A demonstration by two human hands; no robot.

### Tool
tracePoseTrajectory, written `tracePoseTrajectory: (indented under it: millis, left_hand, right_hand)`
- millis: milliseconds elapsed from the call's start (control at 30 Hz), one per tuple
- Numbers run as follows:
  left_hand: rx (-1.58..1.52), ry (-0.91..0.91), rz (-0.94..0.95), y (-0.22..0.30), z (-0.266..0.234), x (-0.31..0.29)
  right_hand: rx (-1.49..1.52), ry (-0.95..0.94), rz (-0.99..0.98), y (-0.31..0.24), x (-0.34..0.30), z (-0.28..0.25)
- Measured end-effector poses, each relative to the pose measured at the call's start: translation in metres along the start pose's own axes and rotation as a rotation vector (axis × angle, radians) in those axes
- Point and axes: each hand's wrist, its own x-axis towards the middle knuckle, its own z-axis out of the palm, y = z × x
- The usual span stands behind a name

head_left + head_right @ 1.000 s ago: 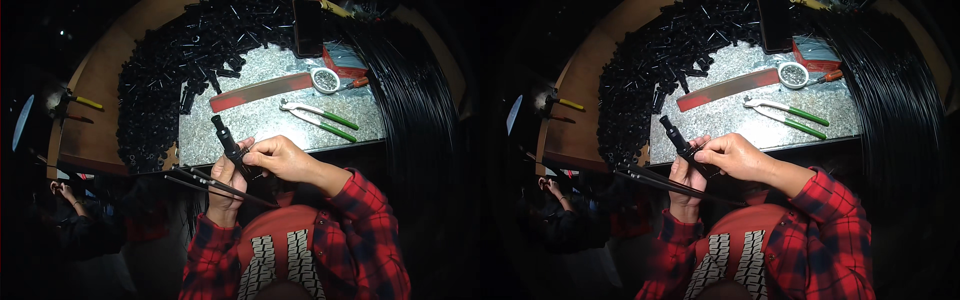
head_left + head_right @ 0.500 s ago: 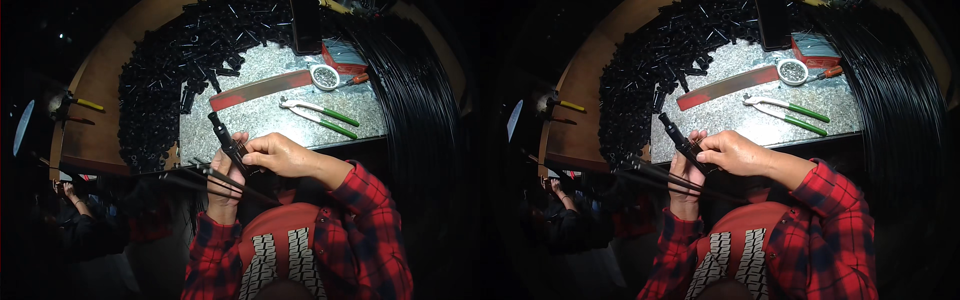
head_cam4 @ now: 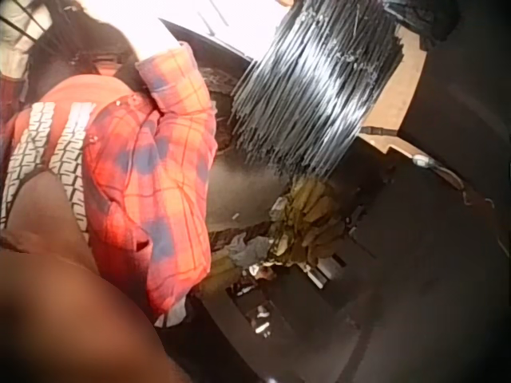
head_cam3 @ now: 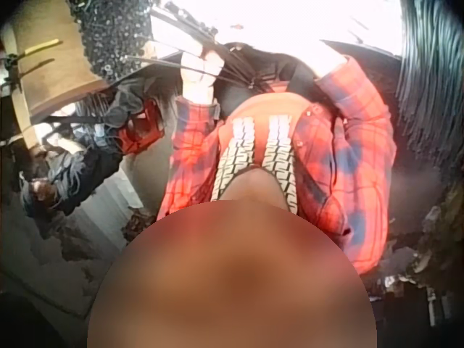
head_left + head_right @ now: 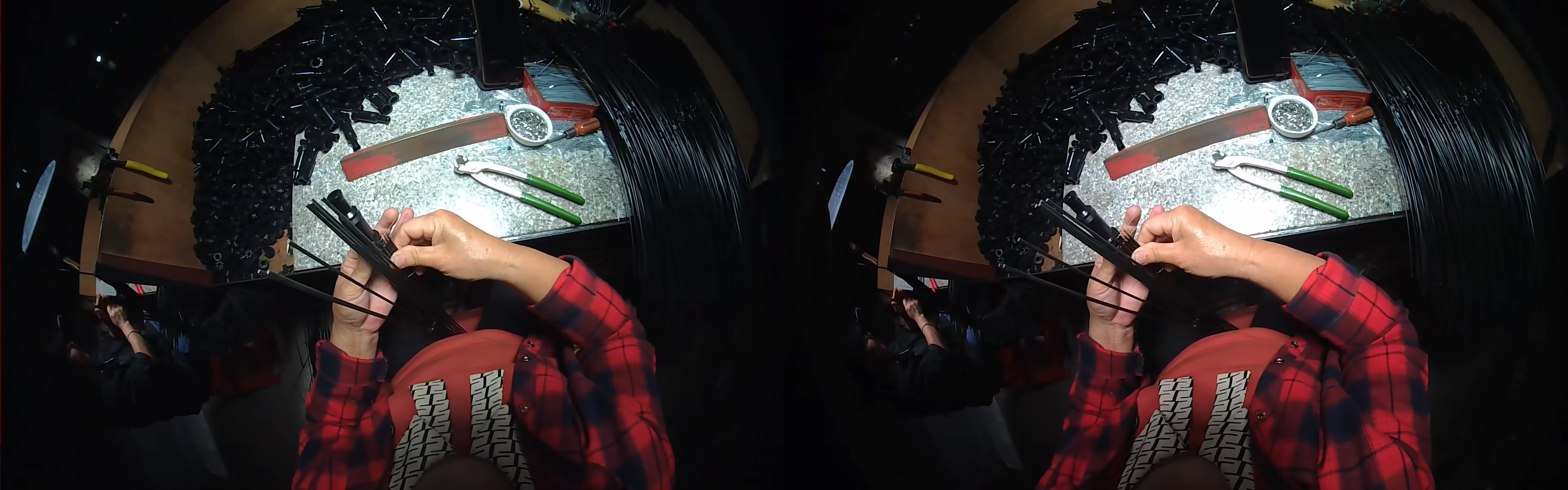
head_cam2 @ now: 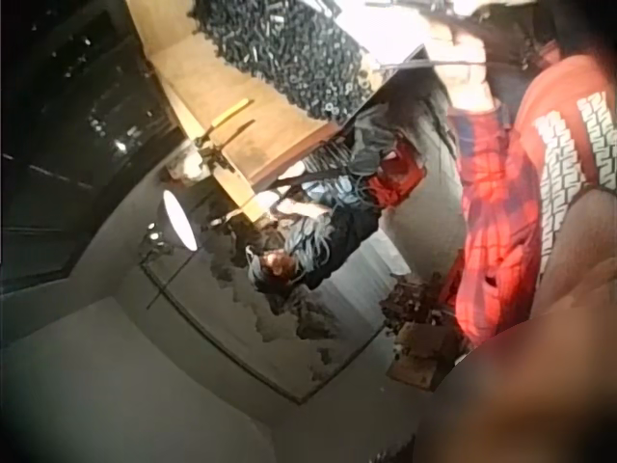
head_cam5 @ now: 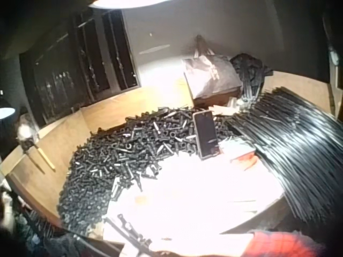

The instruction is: Assembling wiring harnesses by inserting individual wires into a plastic connector housing and securing them.

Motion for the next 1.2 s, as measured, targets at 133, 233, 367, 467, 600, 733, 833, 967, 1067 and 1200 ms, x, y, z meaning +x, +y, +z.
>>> tracePoseTrajectory:
  millis: [133,233,367,467,600,733,833,967,1067,1200]
  left_hand:
    - [-0.06,0.006,0.004,0.0,-0.002,-0.003]
    - [0.012,0.022,0.055,0.004,0.005,-0.004]
    - [0.095,0.023,0.069,0.005,0.011,-0.009]
    - [0.091,0.009,0.043,0.005,0.008,-0.005]
    - [0.06,-0.06,-0.02,0.01,-0.002,-0.002]
    - [0.092,-0.082,-0.055,0.017,-0.011,0.0]
    - [0.053,-0.038,0.145,0.023,0.0,-0.003]
    - [0.325,0.307,0.457,0.024,0.001,-0.016]
    - [0.297,0.326,0.606,0.026,0.023,-0.027]
    - [0.8,0.37,0.664,0.034,0.015,-0.038]
  right_hand:
    - [-0.012,0.015,-0.013,0.004,0.002,0.003]
    - [-0.058,0.03,-0.049,0.009,0.002,0.004]
    - [-0.073,0.013,-0.131,0.006,0.001,0.007]
    - [-0.041,-0.018,-0.047,0.001,0.002,0.003]
    - [-0.101,-0.064,-0.045,-0.004,0.004,0.007]
    - [-0.115,0.03,-0.149,-0.005,0.004,0.019]
    - [-0.175,0.101,-0.153,-0.013,0.006,0.027]
    - [-0.311,0.211,-0.301,-0.013,0.015,0.044]
    - [-0.358,0.3,-0.51,-0.009,0.025,0.057]
    - [-0.402,0.282,-0.589,-0.01,0.032,0.068]
